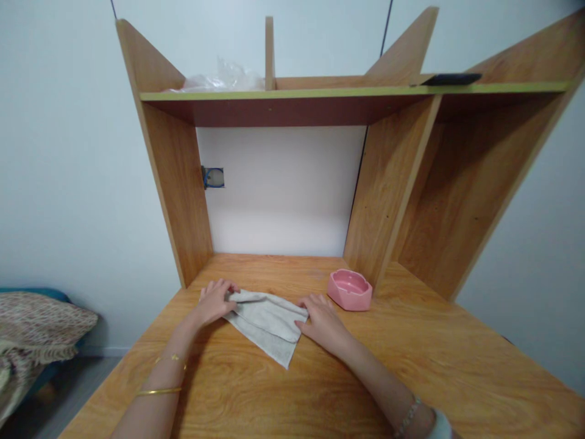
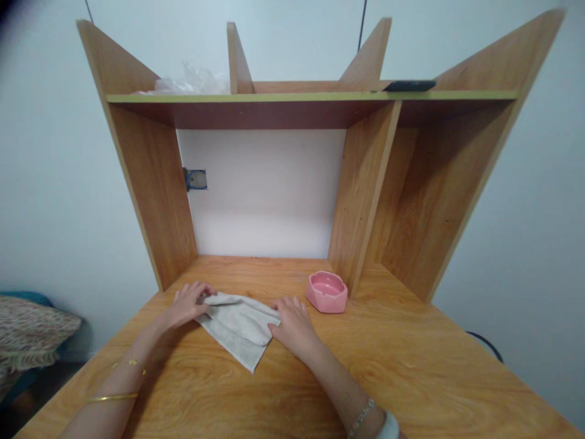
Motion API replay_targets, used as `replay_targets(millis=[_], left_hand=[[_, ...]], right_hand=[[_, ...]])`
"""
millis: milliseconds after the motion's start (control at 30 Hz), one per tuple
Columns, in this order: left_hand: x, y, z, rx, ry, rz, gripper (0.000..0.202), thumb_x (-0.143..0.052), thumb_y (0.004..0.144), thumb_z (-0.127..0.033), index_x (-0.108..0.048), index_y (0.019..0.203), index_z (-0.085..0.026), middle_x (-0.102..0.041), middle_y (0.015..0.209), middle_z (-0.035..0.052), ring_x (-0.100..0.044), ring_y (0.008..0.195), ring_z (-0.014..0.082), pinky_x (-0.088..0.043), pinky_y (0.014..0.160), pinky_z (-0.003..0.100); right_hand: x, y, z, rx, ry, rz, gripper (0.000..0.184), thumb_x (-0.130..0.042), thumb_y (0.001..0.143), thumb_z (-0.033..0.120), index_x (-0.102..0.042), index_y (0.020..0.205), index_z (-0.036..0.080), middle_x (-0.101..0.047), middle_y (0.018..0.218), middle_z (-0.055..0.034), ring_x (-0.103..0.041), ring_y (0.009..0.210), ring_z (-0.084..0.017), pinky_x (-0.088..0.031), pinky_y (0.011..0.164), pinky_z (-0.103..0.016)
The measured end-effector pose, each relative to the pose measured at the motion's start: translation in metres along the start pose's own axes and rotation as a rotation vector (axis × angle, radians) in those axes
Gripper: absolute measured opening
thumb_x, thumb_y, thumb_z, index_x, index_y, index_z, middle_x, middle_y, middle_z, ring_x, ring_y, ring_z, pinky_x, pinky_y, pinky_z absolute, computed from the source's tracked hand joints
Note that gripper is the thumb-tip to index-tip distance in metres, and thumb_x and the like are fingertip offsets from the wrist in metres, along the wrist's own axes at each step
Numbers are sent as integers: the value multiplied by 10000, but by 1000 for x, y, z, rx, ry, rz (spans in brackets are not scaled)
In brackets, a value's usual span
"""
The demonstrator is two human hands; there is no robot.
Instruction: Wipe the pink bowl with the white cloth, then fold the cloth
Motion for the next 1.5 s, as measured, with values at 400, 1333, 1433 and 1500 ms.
replay_targets(millis=[400, 1333, 1433, 1500], left_hand=[[2, -1, -7, -19, 69, -27, 259, -479, 592, -188, -550, 837, -234, -587, 944, 26, -467, 940, 248, -296, 777, 347], [9, -4, -26, -181, 235, -12, 179, -418, 667, -138, -576, 623, -209, -566, 835, 24, -426, 866, 228, -256, 731, 359], [10, -3, -29, -168, 198, -21, 181, -422, 669, -139, -585, 626, -206, -570, 820, 25, -430, 867, 228, -259, 733, 359], [10, -4, -36, -187, 123, -27, 181, -426, 671, -139, -592, 647, -207, -568, 816, 18, -434, 862, 217, -266, 745, 353]], right_hand=[[26, 6, -29, -96, -176, -48, 115, -493, 681, 131, -578, 738, 182, -569, 832, -53, -452, 851, -209, -301, 710, -286], [31, -17, -40, -66, 183, 634, 247, -618, 600, 388, -544, 680, 166, -505, 619, 28, -435, 563, -103, -278, 471, -200], [36, -10, -47, -113, 205, 477, 344, -502, 694, 506, -509, 657, 164, -517, 630, 8, -454, 575, -111, -290, 480, -209], [39, -7, -54, -179, 164, 356, 304, -505, 706, 464, -499, 684, 161, -547, 672, -12, -485, 613, -126, -311, 504, -214]])
Point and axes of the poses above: each hand's wrist, its own y-axis towards the middle knuckle, its own x-axis out of the back of the hand, z = x × y, the point moved 5 cm from there along y, towards the middle knuckle
